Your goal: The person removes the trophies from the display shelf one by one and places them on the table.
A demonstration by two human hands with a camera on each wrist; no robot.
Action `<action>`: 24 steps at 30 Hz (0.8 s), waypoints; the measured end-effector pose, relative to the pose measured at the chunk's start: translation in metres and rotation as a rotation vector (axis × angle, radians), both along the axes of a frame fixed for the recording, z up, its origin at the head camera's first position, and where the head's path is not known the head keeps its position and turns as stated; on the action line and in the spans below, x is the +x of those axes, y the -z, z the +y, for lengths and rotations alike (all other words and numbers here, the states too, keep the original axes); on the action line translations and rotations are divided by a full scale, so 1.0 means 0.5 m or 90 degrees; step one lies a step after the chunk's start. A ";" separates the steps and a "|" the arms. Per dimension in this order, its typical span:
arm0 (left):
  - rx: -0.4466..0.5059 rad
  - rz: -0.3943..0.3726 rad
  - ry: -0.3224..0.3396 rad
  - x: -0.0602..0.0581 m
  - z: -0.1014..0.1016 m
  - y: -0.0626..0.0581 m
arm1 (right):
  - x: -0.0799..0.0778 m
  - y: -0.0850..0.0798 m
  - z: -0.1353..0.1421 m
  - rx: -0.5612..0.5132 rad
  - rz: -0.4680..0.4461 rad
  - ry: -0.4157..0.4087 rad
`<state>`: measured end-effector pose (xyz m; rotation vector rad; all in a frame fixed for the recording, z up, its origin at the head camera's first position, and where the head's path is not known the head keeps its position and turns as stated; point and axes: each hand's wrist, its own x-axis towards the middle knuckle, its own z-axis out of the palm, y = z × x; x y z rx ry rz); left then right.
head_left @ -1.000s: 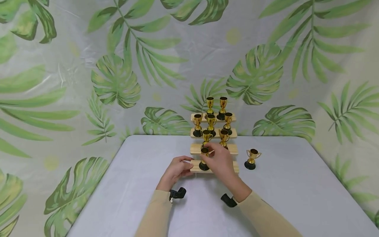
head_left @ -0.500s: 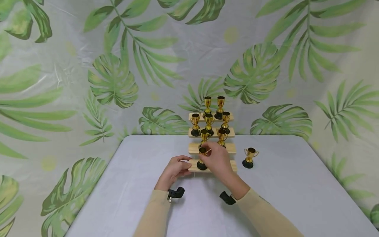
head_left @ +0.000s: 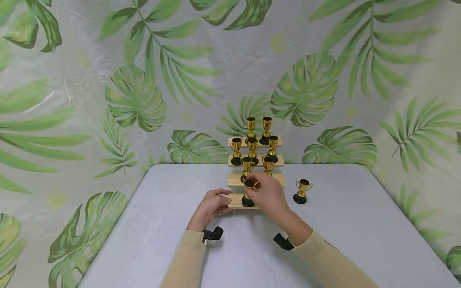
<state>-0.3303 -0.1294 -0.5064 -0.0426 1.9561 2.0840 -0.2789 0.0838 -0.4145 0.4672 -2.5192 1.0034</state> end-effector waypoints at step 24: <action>-0.014 -0.009 -0.010 0.006 0.003 -0.008 | 0.061 -0.045 0.123 0.007 0.039 0.015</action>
